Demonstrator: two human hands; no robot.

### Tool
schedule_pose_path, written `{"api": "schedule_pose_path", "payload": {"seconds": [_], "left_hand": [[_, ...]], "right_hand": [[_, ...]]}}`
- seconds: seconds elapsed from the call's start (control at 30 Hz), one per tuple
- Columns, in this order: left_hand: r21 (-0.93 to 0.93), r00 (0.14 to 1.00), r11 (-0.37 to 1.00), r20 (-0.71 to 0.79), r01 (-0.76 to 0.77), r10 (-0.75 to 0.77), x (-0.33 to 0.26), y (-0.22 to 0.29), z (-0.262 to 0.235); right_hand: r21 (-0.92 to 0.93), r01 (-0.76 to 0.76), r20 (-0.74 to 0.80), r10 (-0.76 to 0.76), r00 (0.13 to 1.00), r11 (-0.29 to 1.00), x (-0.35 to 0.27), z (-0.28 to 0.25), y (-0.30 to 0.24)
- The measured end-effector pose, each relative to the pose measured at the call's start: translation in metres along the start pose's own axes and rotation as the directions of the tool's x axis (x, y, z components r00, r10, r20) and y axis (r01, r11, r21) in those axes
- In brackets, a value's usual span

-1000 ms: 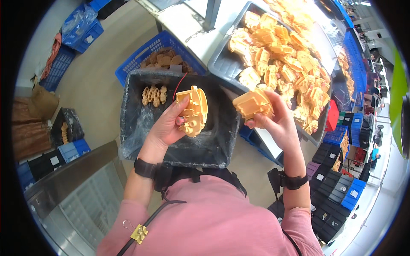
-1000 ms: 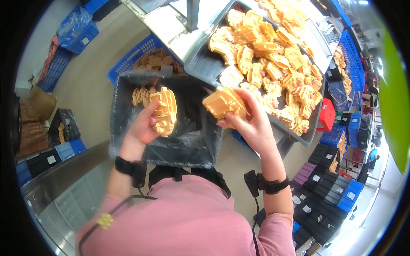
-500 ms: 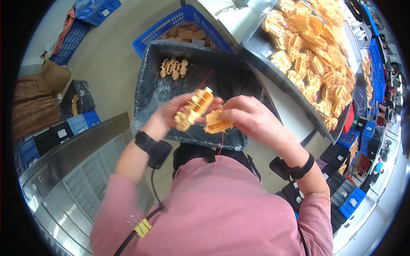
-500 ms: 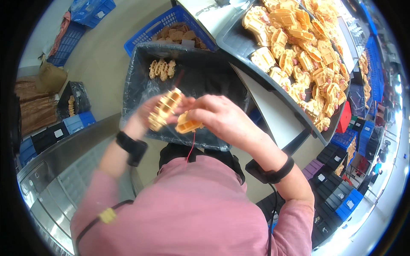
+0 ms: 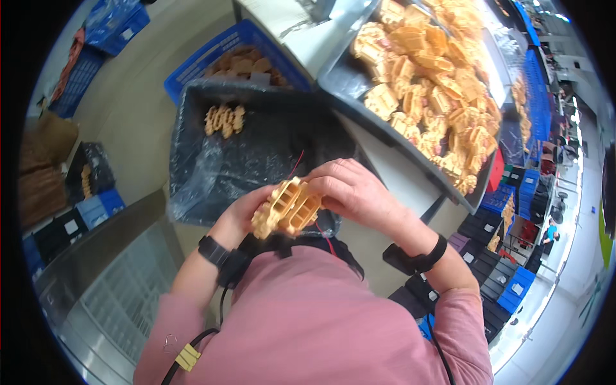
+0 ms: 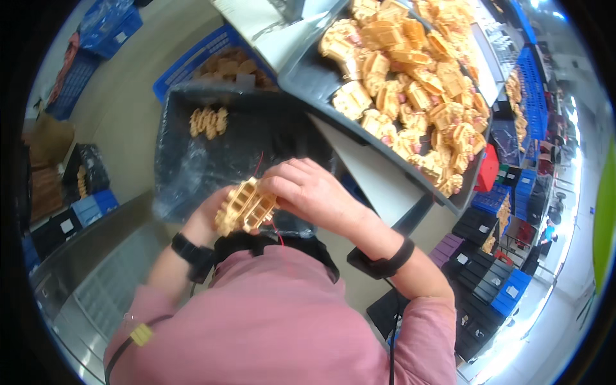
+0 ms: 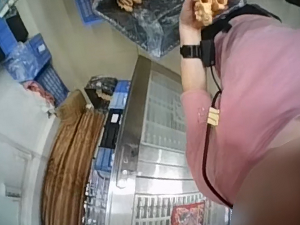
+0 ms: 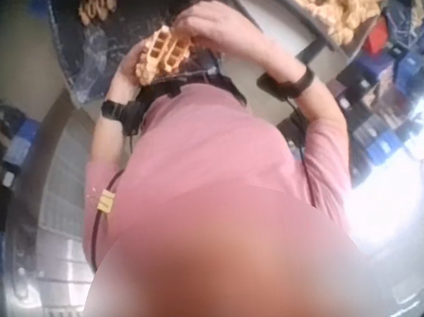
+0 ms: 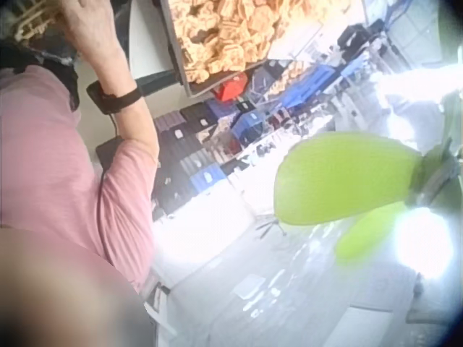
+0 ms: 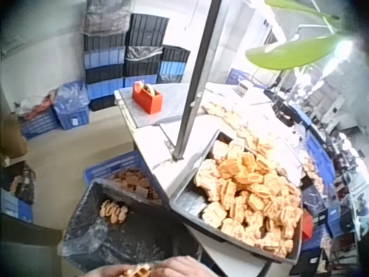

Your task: Sorting and packing waffle-like food items from trays into crates lined with plastic.

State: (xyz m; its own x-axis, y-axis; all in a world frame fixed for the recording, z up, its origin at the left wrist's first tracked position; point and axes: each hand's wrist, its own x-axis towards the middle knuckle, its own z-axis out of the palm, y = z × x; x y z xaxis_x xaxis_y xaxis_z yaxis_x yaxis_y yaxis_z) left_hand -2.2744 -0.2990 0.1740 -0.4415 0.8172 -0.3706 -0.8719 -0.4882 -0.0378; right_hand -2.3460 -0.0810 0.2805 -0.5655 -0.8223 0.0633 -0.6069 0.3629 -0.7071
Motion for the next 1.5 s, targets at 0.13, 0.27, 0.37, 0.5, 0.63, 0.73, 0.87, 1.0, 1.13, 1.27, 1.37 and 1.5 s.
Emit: {"api": "schedule_pose_path", "payload": {"seconds": [0.13, 0.27, 0.37, 0.5, 0.63, 0.73, 0.87, 1.0, 1.13, 1.27, 1.37, 1.5], "left_hand": [[0.105, 0.989, 0.987, -0.07, -0.124, 0.132, 0.004, -0.017, -0.048], [-0.252, 0.937, 0.914, 0.061, -0.319, 0.344, 0.011, 0.009, -0.008], [-0.007, 0.895, 0.906, -0.161, -0.423, 0.416, 0.011, 0.019, -0.003], [-0.059, 0.857, 0.86, -0.139, -0.507, 0.496, 0.01, 0.023, -0.003], [-0.214, 0.843, 0.817, -0.076, -0.535, 0.533, 0.006, 0.022, -0.006], [-0.217, 0.83, 0.802, -0.1, -0.556, 0.548, 0.004, 0.021, -0.012], [-0.189, 0.824, 0.809, -0.002, -0.557, 0.567, 0.002, 0.022, 0.011], [-0.005, 0.755, 0.757, -0.067, -0.654, 0.652, 0.014, 0.023, 0.01], [-0.192, 0.759, 0.743, -0.013, -0.641, 0.651, 0.016, 0.026, 0.015], [-0.268, 0.73, 0.721, 0.084, -0.639, 0.678, 0.014, 0.015, 0.008], [-0.196, 0.764, 0.767, 0.107, -0.611, 0.636, 0.019, 0.017, 0.002], [-0.277, 0.74, 0.749, 0.16, -0.602, 0.654, 0.025, 0.016, -0.027]], "right_hand": [[-0.121, -0.165, -0.144, 0.147, 0.979, 0.979, 0.002, -0.044, 0.019], [-0.212, -0.582, -0.519, 0.415, 0.748, 0.785, -0.026, -0.112, 0.159], [-0.188, -0.796, -0.465, 0.662, 0.588, 0.575, -0.01, -0.123, 0.212], [-0.039, -0.813, -0.491, 0.698, 0.522, 0.581, 0.004, -0.097, 0.22], [0.43, -0.397, -0.593, 0.585, 0.554, 0.811, -0.039, -0.121, 0.203], [0.359, -0.283, -0.604, 0.453, 0.656, 0.889, -0.019, -0.106, 0.107], [0.324, -0.44, -0.404, 0.543, 0.736, 0.837, 0.006, -0.041, 0.007], [0.269, -0.499, -0.388, 0.567, 0.726, 0.824, 0.028, 0.025, -0.014], [0.238, -0.524, -0.405, 0.574, 0.712, 0.818, 0.034, 0.032, -0.02], [0.285, -0.501, -0.353, 0.576, 0.738, 0.817, 0.035, 0.026, -0.027], [0.19, -0.553, -0.332, 0.583, 0.741, 0.811, 0.034, 0.022, -0.028], [0.169, -0.523, -0.268, 0.549, 0.792, 0.836, 0.029, 0.034, -0.036]]}}
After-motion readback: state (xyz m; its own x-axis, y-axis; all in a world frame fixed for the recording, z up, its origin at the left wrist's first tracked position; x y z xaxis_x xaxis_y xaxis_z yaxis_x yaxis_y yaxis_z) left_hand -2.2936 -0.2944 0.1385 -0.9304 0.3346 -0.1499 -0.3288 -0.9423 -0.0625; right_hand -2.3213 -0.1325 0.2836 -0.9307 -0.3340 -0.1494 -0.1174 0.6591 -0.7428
